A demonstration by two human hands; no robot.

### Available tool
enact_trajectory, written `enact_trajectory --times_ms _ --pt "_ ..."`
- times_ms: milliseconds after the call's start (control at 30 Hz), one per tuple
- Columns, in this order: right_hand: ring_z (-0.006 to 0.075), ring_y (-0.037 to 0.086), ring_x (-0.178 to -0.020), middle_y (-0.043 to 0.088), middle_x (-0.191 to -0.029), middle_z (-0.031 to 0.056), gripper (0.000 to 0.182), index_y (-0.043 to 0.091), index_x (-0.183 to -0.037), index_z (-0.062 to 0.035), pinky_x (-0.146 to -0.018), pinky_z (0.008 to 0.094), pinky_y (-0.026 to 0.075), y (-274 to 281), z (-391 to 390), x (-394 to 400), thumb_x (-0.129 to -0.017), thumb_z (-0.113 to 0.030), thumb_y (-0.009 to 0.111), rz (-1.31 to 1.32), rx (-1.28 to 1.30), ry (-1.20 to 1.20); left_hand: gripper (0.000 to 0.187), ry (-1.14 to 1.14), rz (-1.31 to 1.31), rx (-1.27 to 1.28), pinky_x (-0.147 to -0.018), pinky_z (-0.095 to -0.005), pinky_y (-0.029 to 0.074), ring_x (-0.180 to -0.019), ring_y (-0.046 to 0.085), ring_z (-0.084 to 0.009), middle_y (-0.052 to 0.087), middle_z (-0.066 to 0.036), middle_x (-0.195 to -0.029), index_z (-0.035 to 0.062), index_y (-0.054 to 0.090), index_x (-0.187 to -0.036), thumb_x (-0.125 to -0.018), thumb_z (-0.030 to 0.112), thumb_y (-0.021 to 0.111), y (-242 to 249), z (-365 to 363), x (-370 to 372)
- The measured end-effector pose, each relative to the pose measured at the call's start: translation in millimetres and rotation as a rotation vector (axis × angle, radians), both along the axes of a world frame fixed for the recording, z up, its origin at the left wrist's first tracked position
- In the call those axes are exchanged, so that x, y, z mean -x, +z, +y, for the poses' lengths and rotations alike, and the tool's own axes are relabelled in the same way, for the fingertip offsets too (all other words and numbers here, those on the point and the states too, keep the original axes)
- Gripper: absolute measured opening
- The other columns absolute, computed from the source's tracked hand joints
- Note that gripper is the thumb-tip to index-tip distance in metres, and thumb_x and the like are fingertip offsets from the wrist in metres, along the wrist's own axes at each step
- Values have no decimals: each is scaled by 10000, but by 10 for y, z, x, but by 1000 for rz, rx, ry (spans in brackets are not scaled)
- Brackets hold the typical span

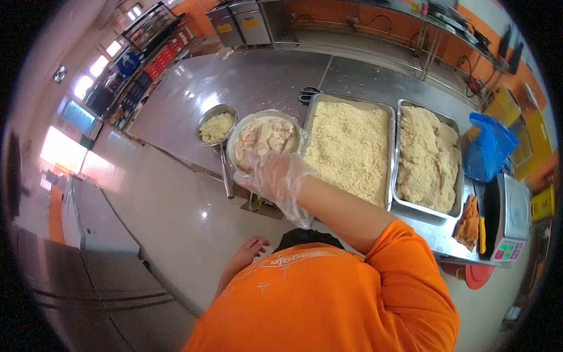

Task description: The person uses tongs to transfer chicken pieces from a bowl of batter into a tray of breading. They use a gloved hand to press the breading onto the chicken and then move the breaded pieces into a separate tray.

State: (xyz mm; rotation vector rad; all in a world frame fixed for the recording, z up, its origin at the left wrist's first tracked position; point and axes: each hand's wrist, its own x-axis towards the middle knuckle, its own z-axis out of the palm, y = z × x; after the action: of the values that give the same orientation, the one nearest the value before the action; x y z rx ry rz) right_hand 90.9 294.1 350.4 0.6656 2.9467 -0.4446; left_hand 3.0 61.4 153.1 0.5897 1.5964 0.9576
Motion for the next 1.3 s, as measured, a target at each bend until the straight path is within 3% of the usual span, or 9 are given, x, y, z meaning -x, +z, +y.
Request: enact_trajectory --times_ms 167,200,333,400,500,667,800,1033,1300 --pt "339 574 -997 413 -1230 303 591 259 -1326 -40 -815 390 498 -199 -237 430 -881 -388 433 -120 -54 -33 288 788 -6 199 -662 -320 415 -777 528 -157 600 -38 -938 58 561 -959 -854 322 518 -1563 -1295 293" --pt "367 518 -1077 241 -1344 318 602 225 -1342 -28 -883 390 468 -354 -153 478 -875 -344 435 -146 3 -40 310 629 68 397 -691 -348 424 -823 536 -195 600 -74 -957 47 560 -982 -848 324 524 -1565 -1586 297" --pt "362 535 -1049 365 -1261 328 688 214 -1331 12 -849 391 478 -519 398 295 -806 -319 510 -350 -567 257 390 71 283 922 -792 -431 448 -975 554 -315 595 -185 -1024 11 556 -1052 -833 333 540 -1357 -2094 355" --pt "357 544 -1032 407 -1224 332 736 214 -1331 26 -839 380 477 -546 519 263 -761 -297 550 -240 117 -284 399 12 316 912 -815 -429 443 -999 544 -326 587 -190 -1047 5 556 -1053 -833 337 535 -1556 -2107 665" --pt "259 565 -713 501 -1089 256 765 199 -1356 28 -648 340 495 -600 416 145 -726 -214 560 -90 442 -335 413 -75 389 915 -849 -427 436 -1037 529 -341 575 -198 -1081 -4 555 -1054 -834 345 527 -1821 -2191 1163" --pt "289 561 -729 565 -905 170 580 374 -1209 43 -687 381 471 -288 553 -229 -757 -250 586 -14 691 -542 381 -328 798 606 -850 -423 433 -1007 516 -370 571 -205 -1058 -8 563 -1020 -846 320 479 -2379 -1751 2055" --pt "290 606 -732 614 -913 141 518 387 -1242 -4 -673 398 486 48 641 -402 -808 -241 540 -444 158 -377 321 -213 822 294 -821 -426 444 -962 537 -363 594 -179 -983 33 572 -949 -840 328 508 -1291 -914 2159" --pt "200 615 -646 594 -810 114 417 367 -1290 -116 -578 348 515 665 107 -156 -881 -105 445 -606 -550 -122 320 -352 735 350 -824 -422 447 -953 551 -351 577 -161 -1033 70 581 -971 -845 352 501 -1623 -795 2068" --pt "194 632 -692 600 -799 98 427 335 -1294 -46 -531 308 516 498 -142 236 -877 -70 423 -715 -499 -52 367 -807 726 654 -892 -397 435 -1049 508 -329 534 -157 -1143 42 577 -1077 -899 307 394 -1547 -1245 2071"
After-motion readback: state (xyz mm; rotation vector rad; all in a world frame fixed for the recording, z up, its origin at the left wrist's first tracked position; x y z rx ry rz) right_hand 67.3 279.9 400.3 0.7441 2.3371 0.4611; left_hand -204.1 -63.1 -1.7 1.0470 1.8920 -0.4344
